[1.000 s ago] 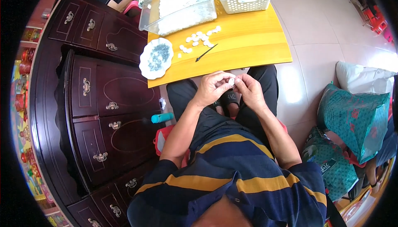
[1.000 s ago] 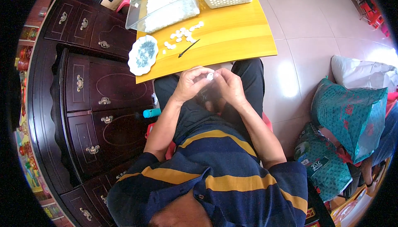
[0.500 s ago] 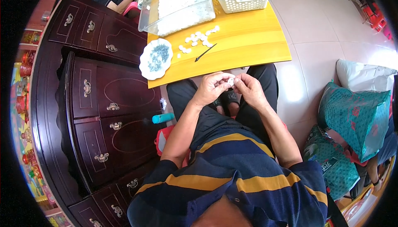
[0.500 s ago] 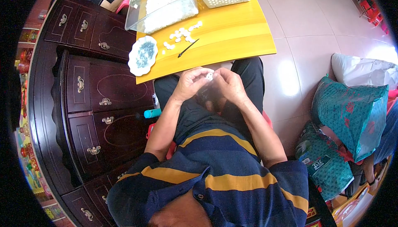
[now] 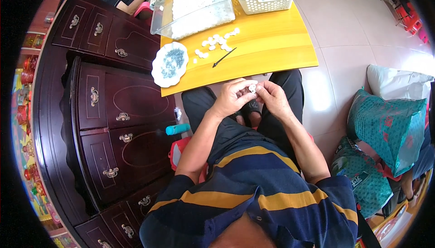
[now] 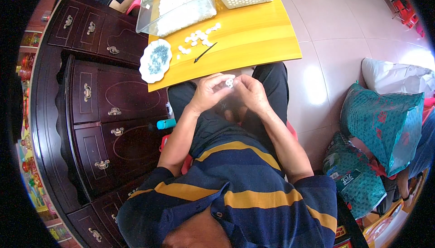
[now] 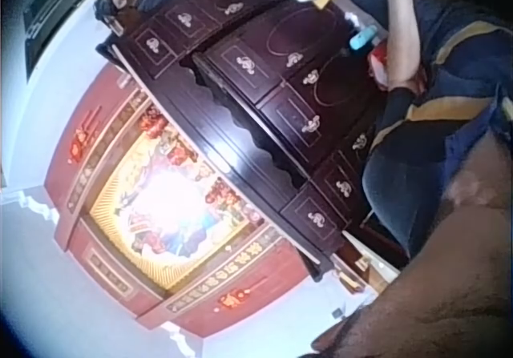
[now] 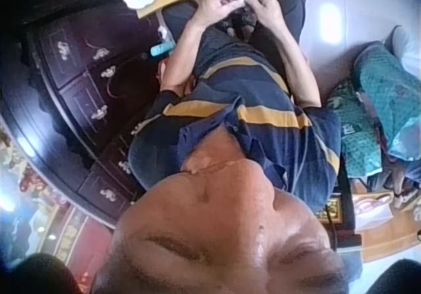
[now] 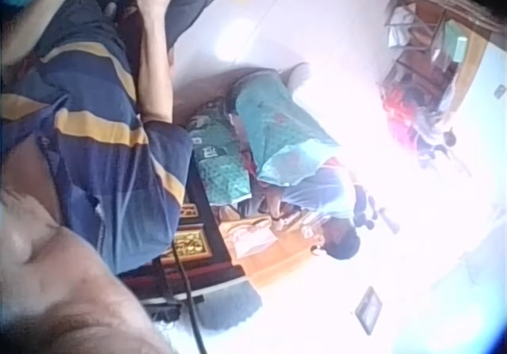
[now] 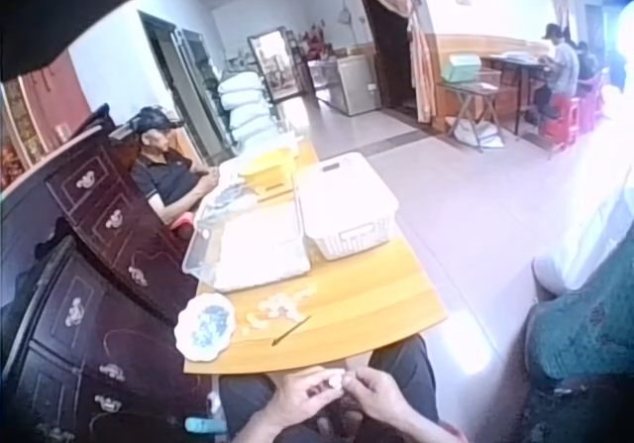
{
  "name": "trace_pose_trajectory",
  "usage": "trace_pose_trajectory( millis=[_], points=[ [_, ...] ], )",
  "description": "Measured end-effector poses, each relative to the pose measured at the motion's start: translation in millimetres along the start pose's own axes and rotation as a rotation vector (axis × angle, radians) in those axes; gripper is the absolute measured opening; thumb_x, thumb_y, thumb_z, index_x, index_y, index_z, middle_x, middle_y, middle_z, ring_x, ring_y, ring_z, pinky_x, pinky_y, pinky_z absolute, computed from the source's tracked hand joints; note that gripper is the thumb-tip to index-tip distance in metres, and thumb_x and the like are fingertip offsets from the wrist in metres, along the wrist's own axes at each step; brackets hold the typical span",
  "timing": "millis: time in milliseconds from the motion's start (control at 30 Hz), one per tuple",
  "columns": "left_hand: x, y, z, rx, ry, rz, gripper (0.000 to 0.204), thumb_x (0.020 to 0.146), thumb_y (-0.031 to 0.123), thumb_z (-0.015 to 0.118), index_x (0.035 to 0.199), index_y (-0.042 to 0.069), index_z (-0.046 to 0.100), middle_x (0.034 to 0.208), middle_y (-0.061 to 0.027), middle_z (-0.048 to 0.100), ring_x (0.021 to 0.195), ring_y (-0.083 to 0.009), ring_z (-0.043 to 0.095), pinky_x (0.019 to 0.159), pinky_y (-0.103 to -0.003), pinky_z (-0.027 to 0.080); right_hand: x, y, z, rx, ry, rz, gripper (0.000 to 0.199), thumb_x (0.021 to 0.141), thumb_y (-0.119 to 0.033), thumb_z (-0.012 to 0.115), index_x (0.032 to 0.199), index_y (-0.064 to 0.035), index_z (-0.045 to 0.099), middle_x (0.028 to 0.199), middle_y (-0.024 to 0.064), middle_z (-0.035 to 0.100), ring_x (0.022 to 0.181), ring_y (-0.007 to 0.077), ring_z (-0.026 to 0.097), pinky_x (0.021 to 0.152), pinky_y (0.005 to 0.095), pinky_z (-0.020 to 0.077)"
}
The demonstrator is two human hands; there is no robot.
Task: Manually sorting small white objects on a table into different containers.
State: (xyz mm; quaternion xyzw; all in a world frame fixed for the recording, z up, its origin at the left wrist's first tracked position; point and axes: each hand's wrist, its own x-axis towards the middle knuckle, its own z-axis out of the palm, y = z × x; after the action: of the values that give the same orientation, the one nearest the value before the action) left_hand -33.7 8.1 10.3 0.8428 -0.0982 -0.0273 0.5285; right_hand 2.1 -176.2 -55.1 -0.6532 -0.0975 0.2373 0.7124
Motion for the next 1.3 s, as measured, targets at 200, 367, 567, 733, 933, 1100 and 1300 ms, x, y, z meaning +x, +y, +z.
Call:
trace_pose_trajectory(
  millis=[200,367,567,733,933,1100,1300],
  points=[
    [-3,-1,15,0.186,0.165,0.091,0.037,0.081,0.01,0.08,0.114,0.0,0.069,0.105,-0.0144,0.07,0.095,-0.0271,0.07,0.082,-0.034,0.055,-1,-2,6,0.185,0.017,0.047,0.021,0.1,-0.02,0.059,0.095,-0.001,0.067,0.081,-0.0011,0.064,0.073,0.0064,0.055,0.066,0.0235,0.0467],
    [-1,-1,16,0.364,0.214,0.194,0.029,0.084,0.01,0.076,0.11,0.0,0.069,0.102,-0.0157,0.071,0.092,-0.0305,0.071,0.079,-0.036,0.056,-1,-3,5,0.192,0.037,0.043,0.02,0.099,-0.019,0.06,0.093,-0.0018,0.068,0.08,-0.0015,0.064,0.071,0.0058,0.056,0.065,0.0221,0.0464],
    [-1,-5,18,0.35,0.254,0.255,0.021,0.088,0.008,0.072,0.106,-0.001,0.069,0.098,-0.0162,0.07,0.088,-0.0302,0.071,0.076,-0.036,0.056,-2,-12,5,0.307,0.008,0.08,0.02,0.099,-0.019,0.061,0.092,-0.0015,0.069,0.08,0.0001,0.067,0.069,0.0061,0.058,0.062,0.0209,0.0475],
    [-2,-3,17,0.332,0.26,0.236,0.019,0.088,0.007,0.072,0.105,-0.001,0.069,0.097,-0.0159,0.07,0.087,-0.03,0.071,0.075,-0.035,0.055,-5,-20,4,0.347,-0.004,0.145,0.013,0.098,-0.016,0.065,0.093,-0.0041,0.069,0.079,-0.0012,0.065,0.071,0.0058,0.056,0.066,0.0209,0.0443],
    [-3,-1,12,0.268,0.26,0.25,0.015,0.087,0.004,0.069,0.101,-0.001,0.068,0.095,-0.016,0.07,0.086,-0.0304,0.07,0.073,-0.035,0.055,2,-20,-7,0.353,0.178,-0.027,0.016,0.1,-0.017,0.061,0.09,-0.0046,0.066,0.09,0.0029,0.07,0.071,0.005,0.053,0.068,0.0207,0.0449],
    [-3,6,8,0.307,0.224,0.328,0.009,0.089,0.003,0.066,0.098,-0.001,0.068,0.091,-0.0156,0.071,0.083,-0.0302,0.07,0.073,-0.035,0.055,1,-36,-5,0.436,0.189,-0.126,0.015,0.101,-0.015,0.06,0.094,-0.0038,0.066,0.092,0.0031,0.07,0.075,0.0062,0.055,0.072,0.0216,0.0463],
    [-5,11,4,0.202,0.238,0.215,0.017,0.099,0.016,0.057,0.093,0.002,0.064,0.076,-0.0127,0.067,0.068,-0.0287,0.066,0.063,-0.034,0.051,-10,-37,10,0.289,-0.035,-0.197,0.014,0.099,-0.009,0.062,0.109,-0.0011,0.068,0.097,0.0017,0.066,0.089,0.0085,0.061,0.084,0.0239,0.0498]
  ],
)
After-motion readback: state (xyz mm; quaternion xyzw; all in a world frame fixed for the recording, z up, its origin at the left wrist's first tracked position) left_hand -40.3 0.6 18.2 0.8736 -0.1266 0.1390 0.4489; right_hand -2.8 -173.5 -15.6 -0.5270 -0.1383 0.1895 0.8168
